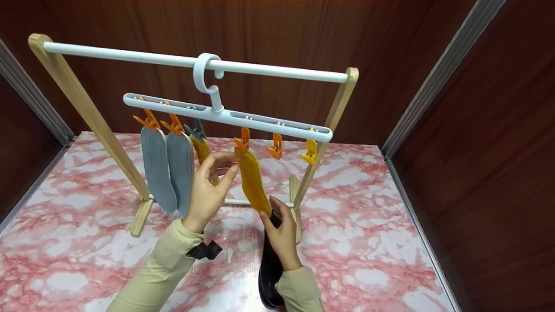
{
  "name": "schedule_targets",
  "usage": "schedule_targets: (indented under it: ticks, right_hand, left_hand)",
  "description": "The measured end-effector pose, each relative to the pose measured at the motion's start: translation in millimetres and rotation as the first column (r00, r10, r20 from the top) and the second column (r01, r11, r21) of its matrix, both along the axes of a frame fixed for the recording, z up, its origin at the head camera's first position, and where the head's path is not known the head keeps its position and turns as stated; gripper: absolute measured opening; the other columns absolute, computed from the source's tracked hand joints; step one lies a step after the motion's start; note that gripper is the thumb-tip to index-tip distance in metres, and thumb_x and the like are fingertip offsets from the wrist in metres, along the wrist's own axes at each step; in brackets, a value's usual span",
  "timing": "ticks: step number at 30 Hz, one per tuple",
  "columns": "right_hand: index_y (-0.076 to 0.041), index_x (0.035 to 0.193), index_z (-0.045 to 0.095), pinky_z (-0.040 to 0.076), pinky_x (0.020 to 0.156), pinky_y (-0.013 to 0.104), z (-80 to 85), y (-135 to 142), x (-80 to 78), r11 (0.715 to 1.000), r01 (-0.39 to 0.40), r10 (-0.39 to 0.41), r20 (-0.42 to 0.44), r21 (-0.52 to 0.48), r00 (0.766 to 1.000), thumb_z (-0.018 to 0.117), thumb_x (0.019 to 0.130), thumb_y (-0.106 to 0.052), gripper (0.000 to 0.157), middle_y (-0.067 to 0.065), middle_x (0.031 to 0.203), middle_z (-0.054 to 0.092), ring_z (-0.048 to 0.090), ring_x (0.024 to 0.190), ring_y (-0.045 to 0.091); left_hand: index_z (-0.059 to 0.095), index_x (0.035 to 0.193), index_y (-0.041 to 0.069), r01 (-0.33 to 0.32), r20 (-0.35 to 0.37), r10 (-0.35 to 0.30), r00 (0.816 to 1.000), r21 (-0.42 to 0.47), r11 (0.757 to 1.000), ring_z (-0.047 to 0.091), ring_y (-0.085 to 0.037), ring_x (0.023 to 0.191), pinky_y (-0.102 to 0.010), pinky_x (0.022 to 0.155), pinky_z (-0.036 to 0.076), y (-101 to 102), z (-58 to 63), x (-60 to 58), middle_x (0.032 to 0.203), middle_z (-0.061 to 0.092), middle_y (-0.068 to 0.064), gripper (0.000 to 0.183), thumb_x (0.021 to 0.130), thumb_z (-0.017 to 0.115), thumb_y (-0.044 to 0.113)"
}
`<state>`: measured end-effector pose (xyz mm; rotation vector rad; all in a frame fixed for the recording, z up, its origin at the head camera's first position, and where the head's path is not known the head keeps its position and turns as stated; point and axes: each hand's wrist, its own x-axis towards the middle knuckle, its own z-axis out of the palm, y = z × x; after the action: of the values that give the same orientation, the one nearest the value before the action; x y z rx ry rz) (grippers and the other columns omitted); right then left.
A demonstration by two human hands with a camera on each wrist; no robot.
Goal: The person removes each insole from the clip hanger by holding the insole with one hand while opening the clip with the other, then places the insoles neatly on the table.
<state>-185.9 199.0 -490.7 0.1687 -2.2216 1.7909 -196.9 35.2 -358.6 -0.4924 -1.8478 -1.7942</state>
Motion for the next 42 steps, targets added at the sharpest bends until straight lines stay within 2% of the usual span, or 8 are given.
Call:
schedule_targets:
  ticks: [2,10,17,21,28,36,42]
  right_hand:
    - [0.002,0.131,0.053,0.044,0.099,0.02,1.1,-1.0,-2.2,1.0,0.0,0.0,0.008,0.003,1.0,0.066,0.089,-0.006,0.045,0.02,0.127,0.06,0.057,0.118,0.029]
    - [0.004,0.13,0.054,0.047,0.094,0.02,1.6,-3.3,-8.6,1.0,-0.027,0.027,0.015,-0.011,1.0,0.067,0.089,-0.005,0.044,0.023,0.124,0.061,0.059,0.114,0.028]
    - [0.008,0.123,0.057,0.051,0.086,0.018,3.8,-5.7,-11.7,0.998,-0.034,0.036,0.042,-0.045,0.998,0.064,0.09,-0.004,0.036,0.027,0.119,0.062,0.063,0.102,0.011]
    - [0.011,0.116,0.06,0.052,0.083,0.018,5.2,-6.3,-11.9,0.998,-0.041,0.042,0.024,-0.051,0.999,0.061,0.092,-0.001,0.028,0.029,0.113,0.063,0.063,0.095,0.005]
    - [0.014,0.11,0.062,0.052,0.079,0.019,5.0,-5.8,-11.1,0.996,-0.055,0.053,-0.024,-0.069,0.998,0.059,0.092,0.001,0.022,0.031,0.106,0.065,0.063,0.089,0.007]
    - [0.015,0.108,0.061,0.053,0.076,0.019,5.6,-6.3,-6.7,0.997,-0.041,0.04,-0.01,-0.07,0.999,0.059,0.091,0.002,0.021,0.031,0.103,0.065,0.064,0.084,0.006]
    - [0.014,0.109,0.061,0.053,0.077,0.019,4.5,-3.8,-2.5,0.996,-0.049,0.049,-0.003,-0.074,0.999,0.06,0.092,0.001,0.022,0.03,0.104,0.065,0.065,0.086,0.007]
  left_hand:
    - [0.062,0.108,-0.002,-0.005,-0.001,0.005,1.0,-0.002,1.0,0.063,-0.022,0.092,-0.029,0.081,0.054,-0.4,-0.3,-0.3,0.102,0.066,-0.013,0.019,0.088,0.062,0.0]
    - [0.062,0.108,-0.001,-0.013,0.004,0.013,1.0,0.0,1.0,0.064,-0.021,0.093,-0.028,0.081,0.054,-3.0,-0.3,0.0,0.104,0.067,-0.012,0.02,0.089,0.064,0.004]
    - [0.063,0.108,0.0,-0.017,0.014,0.016,1.0,0.006,1.0,0.064,-0.021,0.092,-0.029,0.081,0.055,-3.9,1.5,1.1,0.103,0.067,-0.012,0.021,0.089,0.066,0.008]
    - [0.063,0.109,0.0,-0.019,0.015,0.019,1.0,0.003,1.0,0.064,-0.019,0.09,-0.028,0.082,0.054,-4.0,3.2,0.5,0.103,0.067,-0.011,0.022,0.089,0.066,0.007]
    - [0.063,0.109,0.001,-0.029,-0.002,0.029,1.0,-0.003,1.0,0.064,-0.017,0.092,-0.026,0.082,0.054,-5.0,5.3,-1.6,0.102,0.067,-0.01,0.023,0.089,0.067,0.011]
    - [0.062,0.11,0.0,-0.049,-0.049,0.048,0.998,-0.012,0.999,0.064,-0.018,0.094,-0.028,0.084,0.053,-4.4,13.2,-4.7,0.104,0.067,-0.011,0.025,0.091,0.066,0.016]
    - [0.062,0.113,0.004,-0.096,-0.04,0.093,0.995,-0.073,0.993,0.062,-0.019,0.103,-0.029,0.092,0.049,-3.9,20.8,-7.1,0.111,0.066,-0.008,0.028,0.091,0.066,0.021]
